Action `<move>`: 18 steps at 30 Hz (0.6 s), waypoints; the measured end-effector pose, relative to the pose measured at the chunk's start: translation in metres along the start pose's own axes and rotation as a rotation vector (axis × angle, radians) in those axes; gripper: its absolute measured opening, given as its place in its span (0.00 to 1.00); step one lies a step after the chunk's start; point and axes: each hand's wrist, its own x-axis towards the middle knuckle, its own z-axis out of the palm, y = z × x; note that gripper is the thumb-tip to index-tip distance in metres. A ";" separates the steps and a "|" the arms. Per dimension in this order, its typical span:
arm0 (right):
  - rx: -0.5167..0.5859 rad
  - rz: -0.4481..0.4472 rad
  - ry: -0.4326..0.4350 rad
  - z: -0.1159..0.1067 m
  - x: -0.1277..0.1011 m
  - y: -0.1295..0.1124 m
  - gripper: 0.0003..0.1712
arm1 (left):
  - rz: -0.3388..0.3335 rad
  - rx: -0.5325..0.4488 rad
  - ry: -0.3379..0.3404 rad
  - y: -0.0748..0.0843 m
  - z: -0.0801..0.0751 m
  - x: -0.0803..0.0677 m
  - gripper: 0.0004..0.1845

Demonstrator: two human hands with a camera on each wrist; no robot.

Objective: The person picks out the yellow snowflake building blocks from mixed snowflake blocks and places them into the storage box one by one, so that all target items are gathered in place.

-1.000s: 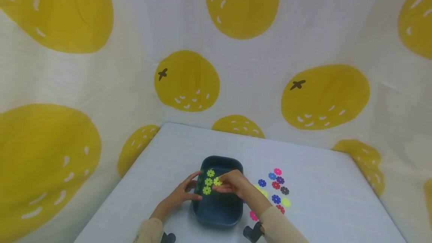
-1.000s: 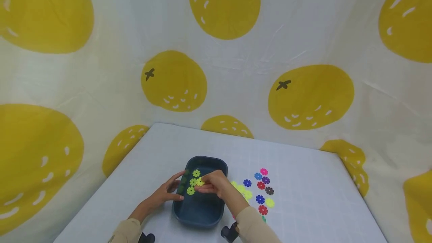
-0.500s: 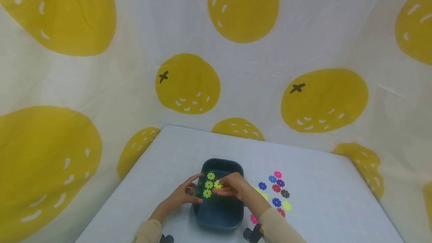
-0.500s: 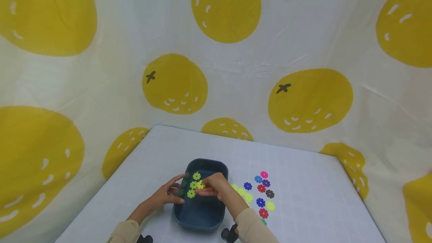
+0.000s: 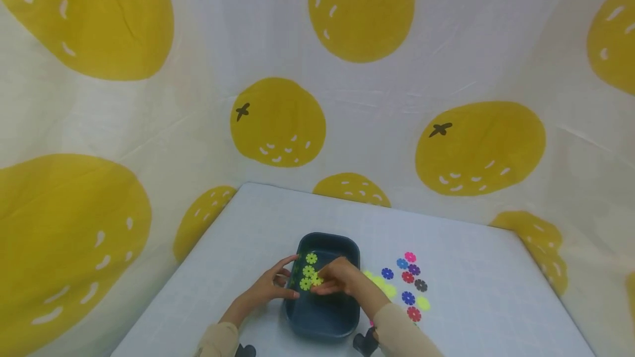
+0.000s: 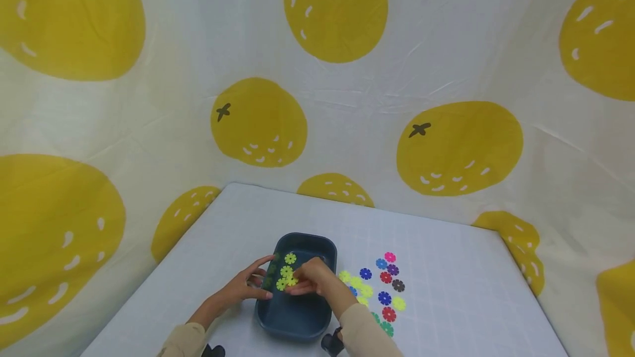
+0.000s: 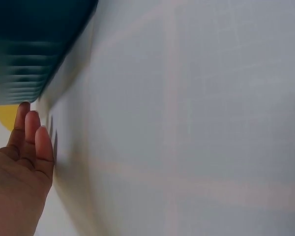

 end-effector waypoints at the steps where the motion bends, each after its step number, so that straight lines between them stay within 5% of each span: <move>1: -0.009 0.005 -0.001 0.002 0.000 -0.001 0.14 | 0.001 -0.001 0.000 0.000 0.000 0.000 0.47; 18: -0.206 0.091 0.002 0.022 0.014 -0.013 0.09 | -0.016 -0.017 -0.004 0.003 -0.001 -0.002 0.47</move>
